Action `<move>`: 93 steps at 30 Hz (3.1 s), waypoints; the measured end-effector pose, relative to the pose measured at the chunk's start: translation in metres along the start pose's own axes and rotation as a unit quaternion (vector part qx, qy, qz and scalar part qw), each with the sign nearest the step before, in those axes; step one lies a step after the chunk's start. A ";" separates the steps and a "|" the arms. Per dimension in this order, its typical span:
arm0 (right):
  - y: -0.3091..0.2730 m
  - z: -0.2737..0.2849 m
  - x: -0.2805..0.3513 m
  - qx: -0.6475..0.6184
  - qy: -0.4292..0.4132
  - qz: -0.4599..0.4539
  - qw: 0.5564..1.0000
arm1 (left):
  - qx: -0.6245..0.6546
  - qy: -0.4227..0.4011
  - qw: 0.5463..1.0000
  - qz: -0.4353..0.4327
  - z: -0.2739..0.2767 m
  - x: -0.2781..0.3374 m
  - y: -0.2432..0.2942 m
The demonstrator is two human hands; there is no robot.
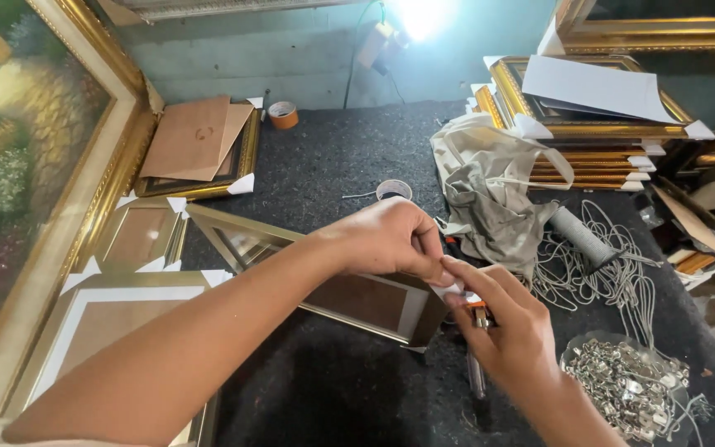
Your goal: Assembling picture frames by attaching hanging wires, inserting backing boards, and securing them with fasteners.
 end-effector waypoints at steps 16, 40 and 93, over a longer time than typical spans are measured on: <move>0.037 -0.018 -0.002 -0.123 -0.241 -0.315 0.910 | -0.324 0.376 0.794 -0.350 -0.031 0.082 0.037; -0.035 -0.028 0.036 -0.066 -0.211 0.115 0.969 | -0.352 0.384 0.796 -0.307 -0.071 0.128 0.017; -0.008 -0.025 0.021 -0.218 -0.061 0.046 0.973 | -0.276 0.419 0.804 -0.320 -0.058 0.122 0.001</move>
Point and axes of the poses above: each hand's wrist, its own x-axis away from the middle knuckle, its own z-axis out of the back of the hand, y = z × x, the point moved 8 cm from there along -x, towards the middle knuckle, and after that the axes turned 13 degrees about -z, right-handed, at the moved point
